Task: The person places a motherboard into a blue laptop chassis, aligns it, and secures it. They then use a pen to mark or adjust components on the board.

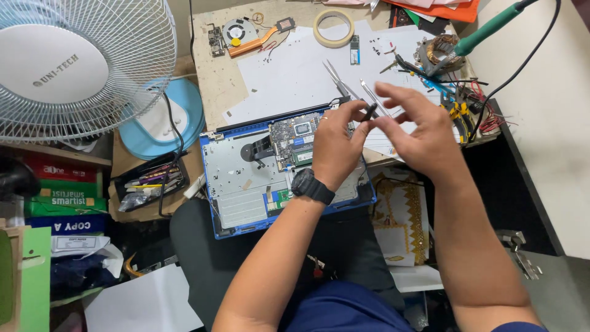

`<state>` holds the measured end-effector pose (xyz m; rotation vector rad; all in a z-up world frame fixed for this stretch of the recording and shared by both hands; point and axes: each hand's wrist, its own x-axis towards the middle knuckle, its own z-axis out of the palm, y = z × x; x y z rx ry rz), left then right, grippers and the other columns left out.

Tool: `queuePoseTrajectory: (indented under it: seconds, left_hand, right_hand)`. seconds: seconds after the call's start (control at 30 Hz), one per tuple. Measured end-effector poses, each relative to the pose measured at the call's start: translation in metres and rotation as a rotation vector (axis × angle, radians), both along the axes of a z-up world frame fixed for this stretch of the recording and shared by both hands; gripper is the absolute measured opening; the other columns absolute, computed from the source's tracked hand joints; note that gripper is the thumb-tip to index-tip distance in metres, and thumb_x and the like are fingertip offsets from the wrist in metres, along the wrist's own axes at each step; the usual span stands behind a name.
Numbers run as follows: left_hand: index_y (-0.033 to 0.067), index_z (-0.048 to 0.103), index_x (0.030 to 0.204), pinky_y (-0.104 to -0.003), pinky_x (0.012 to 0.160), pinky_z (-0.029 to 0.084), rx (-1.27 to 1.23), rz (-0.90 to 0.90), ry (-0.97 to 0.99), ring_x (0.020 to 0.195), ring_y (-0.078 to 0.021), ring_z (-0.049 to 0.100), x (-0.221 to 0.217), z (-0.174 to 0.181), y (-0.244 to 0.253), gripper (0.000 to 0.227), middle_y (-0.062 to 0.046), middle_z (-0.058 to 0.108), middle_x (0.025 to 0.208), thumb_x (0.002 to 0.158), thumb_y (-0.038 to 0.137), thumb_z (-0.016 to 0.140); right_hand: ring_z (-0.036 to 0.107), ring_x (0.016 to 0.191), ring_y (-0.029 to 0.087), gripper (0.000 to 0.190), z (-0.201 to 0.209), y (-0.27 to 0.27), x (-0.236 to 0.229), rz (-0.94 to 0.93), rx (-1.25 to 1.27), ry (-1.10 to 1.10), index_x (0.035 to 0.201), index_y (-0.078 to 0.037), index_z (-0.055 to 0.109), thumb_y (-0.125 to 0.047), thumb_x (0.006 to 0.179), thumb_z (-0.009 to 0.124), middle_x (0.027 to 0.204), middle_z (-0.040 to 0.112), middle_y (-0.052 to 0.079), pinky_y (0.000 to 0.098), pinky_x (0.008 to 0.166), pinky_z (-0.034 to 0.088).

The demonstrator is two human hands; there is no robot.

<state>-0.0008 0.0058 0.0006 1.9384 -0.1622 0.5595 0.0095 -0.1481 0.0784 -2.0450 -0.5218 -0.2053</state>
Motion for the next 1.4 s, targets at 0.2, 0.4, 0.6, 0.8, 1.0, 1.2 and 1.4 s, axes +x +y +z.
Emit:
queuePoseTrajectory:
  seconds: [0.2, 0.4, 0.6, 0.8, 1.0, 1.2, 1.4]
  left_hand:
    - [0.0061, 0.063, 0.124, -0.04, 0.089, 0.055, -0.079, -0.145, 0.164, 0.1, -0.0286, 0.07, -0.014, 0.013, 0.019, 0.045, -0.012, 0.073, 0.106, 0.083, 0.017, 0.078]
    - [0.0003, 0.067, 0.119, -0.046, 0.097, 0.049, 0.398, 0.05, 0.077, 0.11, -0.0366, 0.062, -0.044, -0.002, 0.063, 0.033, -0.016, 0.067, 0.118, 0.088, 0.011, 0.073]
    - [0.0007, 0.07, 0.107, -0.048, 0.092, 0.049, 0.575, 0.106, 0.154, 0.109, -0.0366, 0.061, -0.061, -0.006, 0.077, 0.024, -0.016, 0.066, 0.116, 0.087, 0.014, 0.073]
    - [0.0021, 0.07, 0.101, -0.049, 0.091, 0.048, 0.621, 0.099, 0.189, 0.112, -0.035, 0.06, -0.065, -0.004, 0.077, 0.021, -0.015, 0.066, 0.114, 0.086, 0.017, 0.072]
    - [0.0016, 0.069, 0.102, -0.049, 0.09, 0.047, 0.609, 0.099, 0.188, 0.113, -0.0351, 0.06, -0.066, -0.004, 0.078, 0.021, -0.015, 0.065, 0.114, 0.086, 0.016, 0.072]
    - [0.0012, 0.069, 0.105, -0.049, 0.091, 0.047, 0.579, 0.097, 0.18, 0.114, -0.0352, 0.059, -0.068, -0.005, 0.079, 0.023, -0.016, 0.064, 0.118, 0.086, 0.014, 0.071]
    - [0.0011, 0.068, 0.106, -0.05, 0.091, 0.047, 0.584, 0.106, 0.148, 0.116, -0.0362, 0.058, -0.067, -0.006, 0.082, 0.025, -0.017, 0.064, 0.119, 0.084, 0.014, 0.071]
  right_hand:
    - [0.074, 0.101, 0.02, 0.038, -0.032, 0.01, 0.007, 0.063, -0.144, -0.257, 0.136, -0.012, 0.068, 0.002, 0.101, 0.072, 0.114, 0.076, 0.013, 0.0315, 0.086, 0.059]
    - [0.076, 0.096, 0.022, 0.051, -0.022, 0.014, 0.005, 0.124, -0.122, -0.162, 0.144, -0.007, 0.057, 0.003, 0.096, 0.07, 0.108, 0.076, 0.013, 0.0329, 0.081, 0.06]
    - [0.076, 0.089, 0.02, 0.052, -0.025, 0.015, 0.004, 0.098, -0.173, -0.082, 0.144, -0.011, 0.056, 0.004, 0.096, 0.07, 0.101, 0.075, 0.012, 0.032, 0.077, 0.06]
    - [0.076, 0.092, 0.015, 0.044, -0.027, 0.015, 0.005, 0.083, -0.094, -0.072, 0.138, -0.011, 0.061, 0.001, 0.097, 0.072, 0.102, 0.077, 0.009, 0.0292, 0.08, 0.061]
    - [0.075, 0.088, 0.012, 0.032, -0.032, 0.015, 0.006, 0.051, -0.089, -0.043, 0.128, -0.009, 0.064, 0.0, 0.099, 0.074, 0.098, 0.078, 0.008, 0.0275, 0.078, 0.06]
    - [0.074, 0.086, 0.007, 0.046, -0.04, 0.019, 0.008, 0.01, -0.052, 0.051, 0.138, -0.007, 0.056, -0.006, 0.095, 0.072, 0.097, 0.077, 0.005, 0.025, 0.077, 0.06]
    - [0.065, 0.078, 0.009, 0.014, -0.054, 0.022, 0.033, -0.037, -0.111, 0.078, 0.111, -0.003, 0.072, -0.008, 0.097, 0.075, 0.09, 0.075, 0.006, 0.0255, 0.071, 0.056]
